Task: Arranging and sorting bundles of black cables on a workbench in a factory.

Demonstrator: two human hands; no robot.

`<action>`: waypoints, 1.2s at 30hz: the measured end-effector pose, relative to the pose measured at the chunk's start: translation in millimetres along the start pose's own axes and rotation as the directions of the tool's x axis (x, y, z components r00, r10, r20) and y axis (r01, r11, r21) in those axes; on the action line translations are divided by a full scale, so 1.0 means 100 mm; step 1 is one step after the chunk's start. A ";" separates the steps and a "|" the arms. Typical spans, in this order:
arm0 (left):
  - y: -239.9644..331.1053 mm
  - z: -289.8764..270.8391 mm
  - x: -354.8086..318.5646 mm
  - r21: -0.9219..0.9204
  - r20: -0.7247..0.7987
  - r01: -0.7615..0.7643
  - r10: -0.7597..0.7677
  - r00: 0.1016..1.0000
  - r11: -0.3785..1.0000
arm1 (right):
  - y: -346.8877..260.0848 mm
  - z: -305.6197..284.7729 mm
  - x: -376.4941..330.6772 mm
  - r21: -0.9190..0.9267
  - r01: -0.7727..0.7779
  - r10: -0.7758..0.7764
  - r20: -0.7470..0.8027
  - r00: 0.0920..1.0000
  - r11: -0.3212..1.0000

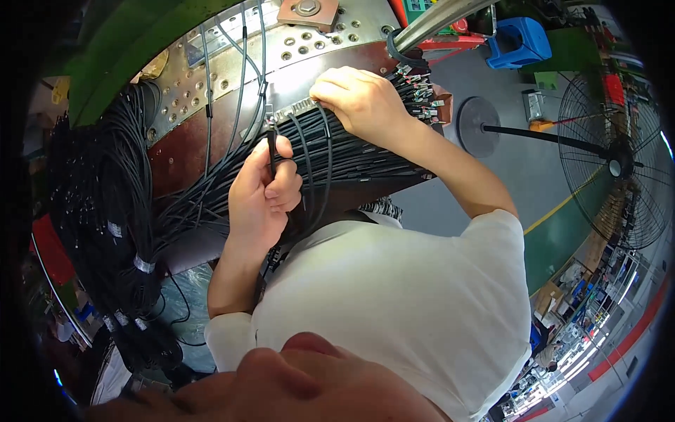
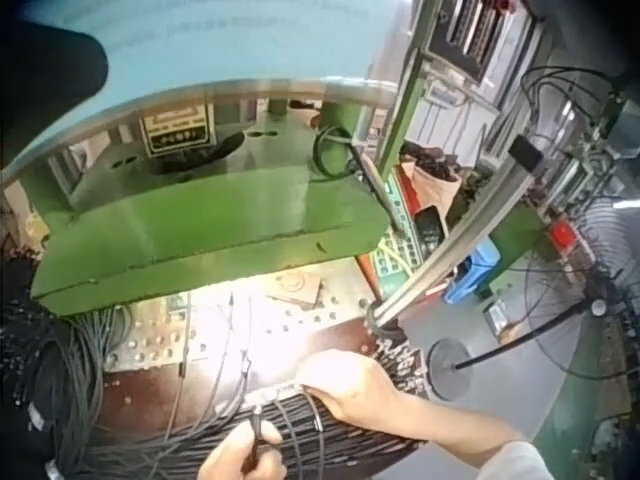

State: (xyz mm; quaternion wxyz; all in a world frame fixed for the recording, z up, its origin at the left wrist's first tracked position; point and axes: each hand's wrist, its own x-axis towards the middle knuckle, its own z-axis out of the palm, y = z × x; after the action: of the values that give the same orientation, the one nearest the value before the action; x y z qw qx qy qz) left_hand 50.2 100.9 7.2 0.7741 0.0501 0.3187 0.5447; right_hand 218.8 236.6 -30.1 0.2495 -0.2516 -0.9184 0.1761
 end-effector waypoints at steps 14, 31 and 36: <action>0.45 0.03 -0.19 0.911 0.235 -0.247 0.075 0.969 0.330 | 0.11 -0.42 0.05 -0.257 0.243 -0.248 0.013 0.969 0.935; 0.72 -0.39 0.43 0.708 0.571 -0.410 0.125 0.811 -0.574 | 0.36 -0.26 0.08 0.364 -0.221 0.100 0.323 0.941 0.905; 1.11 -0.55 1.05 0.548 -0.027 -0.327 0.407 0.913 0.770 | 0.32 -0.36 1.06 0.341 -0.607 0.512 0.331 0.792 0.718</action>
State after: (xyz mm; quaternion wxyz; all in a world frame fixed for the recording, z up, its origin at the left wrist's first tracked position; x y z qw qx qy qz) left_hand -48.9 222.3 -35.3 0.5824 0.2847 0.4959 0.5778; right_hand 170.9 328.4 23.4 0.1335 -0.4368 -0.7568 0.4675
